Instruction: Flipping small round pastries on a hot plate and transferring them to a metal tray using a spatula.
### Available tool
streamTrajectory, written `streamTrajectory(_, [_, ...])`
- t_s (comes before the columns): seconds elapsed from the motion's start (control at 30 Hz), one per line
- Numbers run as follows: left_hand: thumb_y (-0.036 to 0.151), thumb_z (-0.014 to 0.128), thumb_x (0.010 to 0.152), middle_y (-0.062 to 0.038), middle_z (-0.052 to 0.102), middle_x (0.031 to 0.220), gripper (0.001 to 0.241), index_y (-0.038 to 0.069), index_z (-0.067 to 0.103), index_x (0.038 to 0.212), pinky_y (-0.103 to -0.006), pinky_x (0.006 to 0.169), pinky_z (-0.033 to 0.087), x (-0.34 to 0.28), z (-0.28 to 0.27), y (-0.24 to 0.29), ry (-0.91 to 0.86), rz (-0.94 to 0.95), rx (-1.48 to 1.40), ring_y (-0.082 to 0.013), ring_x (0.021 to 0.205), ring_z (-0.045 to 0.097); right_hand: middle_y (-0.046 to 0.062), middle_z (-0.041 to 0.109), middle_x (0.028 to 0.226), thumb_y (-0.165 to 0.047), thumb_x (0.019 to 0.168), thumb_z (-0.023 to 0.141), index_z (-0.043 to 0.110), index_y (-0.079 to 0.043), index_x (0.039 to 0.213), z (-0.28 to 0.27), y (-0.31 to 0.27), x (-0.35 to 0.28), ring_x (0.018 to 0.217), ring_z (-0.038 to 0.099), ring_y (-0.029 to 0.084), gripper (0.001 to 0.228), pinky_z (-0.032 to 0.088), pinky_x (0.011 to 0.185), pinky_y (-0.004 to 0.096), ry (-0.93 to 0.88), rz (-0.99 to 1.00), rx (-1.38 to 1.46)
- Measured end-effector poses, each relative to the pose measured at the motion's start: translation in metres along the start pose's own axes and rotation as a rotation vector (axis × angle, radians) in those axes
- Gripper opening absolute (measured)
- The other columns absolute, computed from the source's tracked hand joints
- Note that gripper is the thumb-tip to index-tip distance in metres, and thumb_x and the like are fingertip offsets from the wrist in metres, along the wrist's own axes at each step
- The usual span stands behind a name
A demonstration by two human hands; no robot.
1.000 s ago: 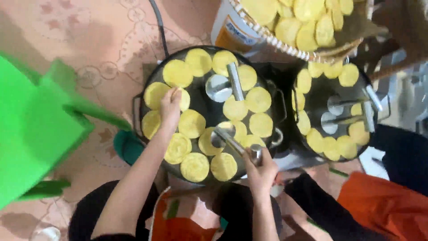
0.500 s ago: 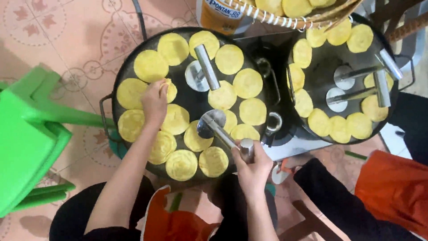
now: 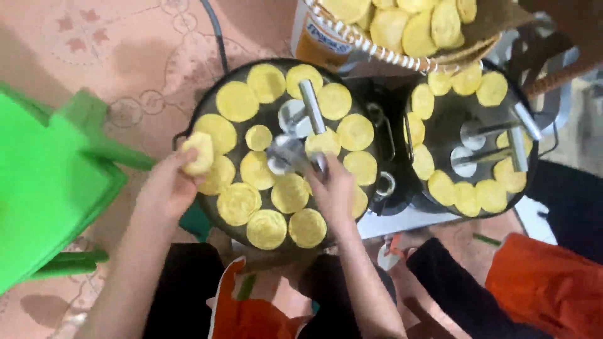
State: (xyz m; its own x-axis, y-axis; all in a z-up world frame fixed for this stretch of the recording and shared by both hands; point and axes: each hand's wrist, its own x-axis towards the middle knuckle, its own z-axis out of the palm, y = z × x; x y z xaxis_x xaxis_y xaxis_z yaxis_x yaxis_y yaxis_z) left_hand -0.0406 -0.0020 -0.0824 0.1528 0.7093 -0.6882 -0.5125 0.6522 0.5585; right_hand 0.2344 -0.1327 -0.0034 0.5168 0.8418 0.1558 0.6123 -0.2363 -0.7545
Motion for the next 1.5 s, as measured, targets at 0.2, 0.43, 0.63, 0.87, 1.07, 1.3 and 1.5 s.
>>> streamTrajectory(0.2, [0.015, 0.074, 0.092, -0.019, 0.06, 0.144, 0.038, 0.012, 0.063, 0.129, -0.0627, 0.109, 0.047, -0.036, -0.004, -0.024, 0.211, -0.062, -0.298, -0.0423, 0.134, 0.057, 0.007, 0.073, 0.079, -0.023, 0.082, 0.072, 0.064, -0.015, 0.092, 0.106, -0.004, 0.083, 0.084, 0.075, 0.036, 0.015, 0.058, 0.077, 0.049, -0.294, -0.082, -0.464])
streamTrajectory(0.43, [0.013, 0.075, 0.091, -0.023, 0.062, 0.142, 0.05, 0.006, 0.061, 0.138, -0.0526, 0.108, 0.05, -0.066, 0.043, -0.005, 0.206, 0.052, -0.297, -0.0378, 0.133, 0.058, 0.016, 0.076, 0.086, -0.019, 0.085, 0.076, 0.066, -0.01, 0.098, 0.131, -0.015, 0.099, 0.091, 0.075, 0.043, 0.019, 0.056, 0.082, 0.057, -0.319, -0.049, -0.619])
streamTrajectory(0.63, [0.016, 0.079, 0.089, -0.021, 0.067, 0.134, 0.05, 0.004, 0.063, 0.135, -0.0508, 0.107, 0.051, -0.079, 0.051, 0.022, 0.198, 0.093, -0.42, -0.033, 0.13, 0.062, 0.012, 0.072, 0.077, -0.022, 0.085, 0.073, 0.062, -0.012, 0.094, 0.13, 0.0, 0.103, 0.083, 0.074, 0.038, 0.017, 0.058, 0.076, 0.051, -0.262, -0.068, -0.623])
streamTrajectory(0.87, [0.014, 0.079, 0.088, -0.021, 0.068, 0.129, 0.049, -0.001, 0.062, 0.131, -0.0482, 0.103, 0.054, -0.078, 0.054, 0.021, 0.154, 0.083, -0.438, -0.033, 0.125, 0.065, 0.013, 0.069, 0.072, -0.024, 0.084, 0.076, 0.061, -0.012, 0.091, 0.126, 0.023, 0.11, 0.08, 0.073, 0.04, 0.021, 0.057, 0.072, 0.051, -0.311, -0.2, -0.615])
streamTrajectory(1.07, [0.016, 0.078, 0.089, -0.016, 0.069, 0.128, 0.047, 0.0, 0.063, 0.131, -0.043, 0.1, 0.056, -0.08, 0.06, 0.019, 0.123, 0.053, -0.416, -0.028, 0.122, 0.066, 0.017, 0.067, 0.069, -0.027, 0.086, 0.075, 0.057, -0.012, 0.091, 0.116, 0.025, 0.113, 0.077, 0.071, 0.044, 0.024, 0.055, 0.072, 0.053, -0.392, -0.316, -0.609])
streamTrajectory(1.3, [0.015, 0.078, 0.089, -0.019, 0.067, 0.13, 0.052, -0.003, 0.06, 0.135, -0.0451, 0.1, 0.056, -0.077, 0.06, 0.025, 0.123, 0.059, -0.428, -0.0307, 0.123, 0.065, 0.015, 0.069, 0.074, -0.029, 0.089, 0.074, 0.058, -0.014, 0.096, 0.12, 0.027, 0.112, 0.079, 0.073, 0.041, 0.024, 0.057, 0.073, 0.051, -0.397, -0.315, -0.642])
streamTrajectory(1.5, [0.015, 0.078, 0.089, -0.017, 0.067, 0.13, 0.051, -0.002, 0.06, 0.135, -0.0437, 0.099, 0.056, -0.073, 0.061, 0.022, 0.117, 0.038, -0.395, -0.0298, 0.124, 0.065, 0.013, 0.071, 0.076, -0.029, 0.087, 0.074, 0.057, -0.014, 0.095, 0.121, 0.023, 0.118, 0.08, 0.073, 0.039, 0.024, 0.058, 0.074, 0.051, -0.441, -0.355, -0.756])
